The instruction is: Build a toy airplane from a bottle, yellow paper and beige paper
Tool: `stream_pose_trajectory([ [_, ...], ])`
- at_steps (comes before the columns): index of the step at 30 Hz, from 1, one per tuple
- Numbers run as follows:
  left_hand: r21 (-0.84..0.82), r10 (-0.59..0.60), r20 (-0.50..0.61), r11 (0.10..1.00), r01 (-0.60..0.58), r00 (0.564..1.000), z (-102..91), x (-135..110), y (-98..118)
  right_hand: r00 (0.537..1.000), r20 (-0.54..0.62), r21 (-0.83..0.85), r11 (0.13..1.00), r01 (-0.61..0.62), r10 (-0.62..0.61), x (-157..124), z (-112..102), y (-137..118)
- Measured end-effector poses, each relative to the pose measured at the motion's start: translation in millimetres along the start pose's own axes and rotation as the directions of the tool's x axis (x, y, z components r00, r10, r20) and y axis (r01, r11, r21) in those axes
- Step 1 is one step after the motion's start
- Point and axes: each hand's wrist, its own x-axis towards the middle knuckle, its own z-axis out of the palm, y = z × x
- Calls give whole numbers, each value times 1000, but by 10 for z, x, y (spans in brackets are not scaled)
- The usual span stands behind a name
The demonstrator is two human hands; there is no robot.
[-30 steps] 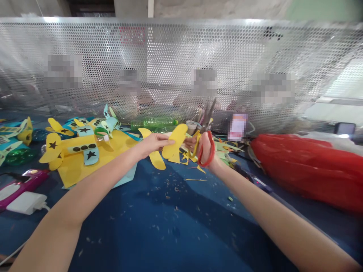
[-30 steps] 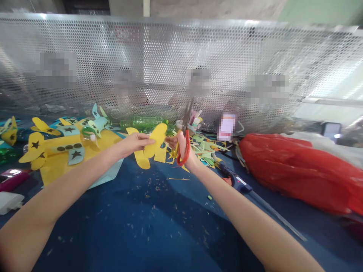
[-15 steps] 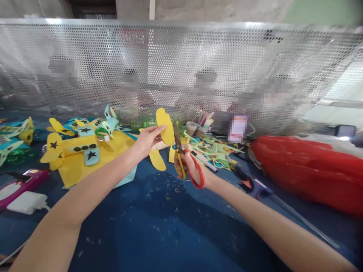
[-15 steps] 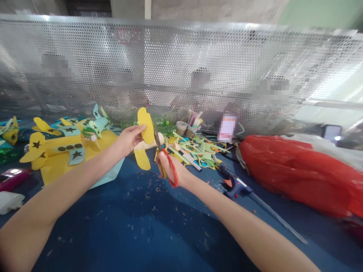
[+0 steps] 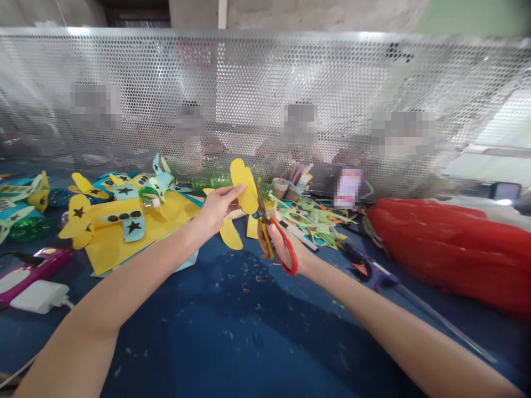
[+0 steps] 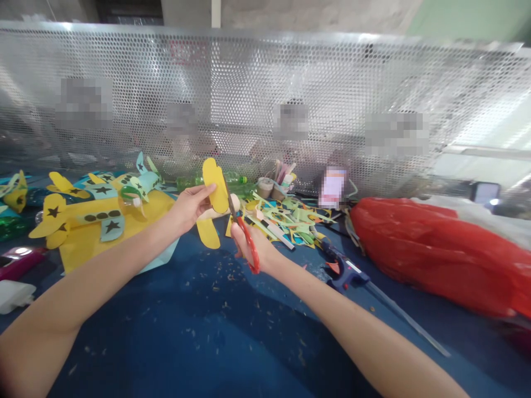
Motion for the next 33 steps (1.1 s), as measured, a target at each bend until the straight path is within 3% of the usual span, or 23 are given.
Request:
stream_pose_trajectory([
  [18, -19, -8, -23, 1000, 7, 1000, 29, -27, -26, 999, -33, -26, 1000, 5, -6, -20, -10, -47],
  [24, -19, -6, -53, 1000, 5, 999, 54, -49, -14, 998, -43, 34, 999, -39, 40, -19, 11, -31],
  [33, -17, 8, -35, 1000, -9, 999, 26, -34, -32, 999, -37, 0, 1000, 25, -25, -15, -10, -59],
])
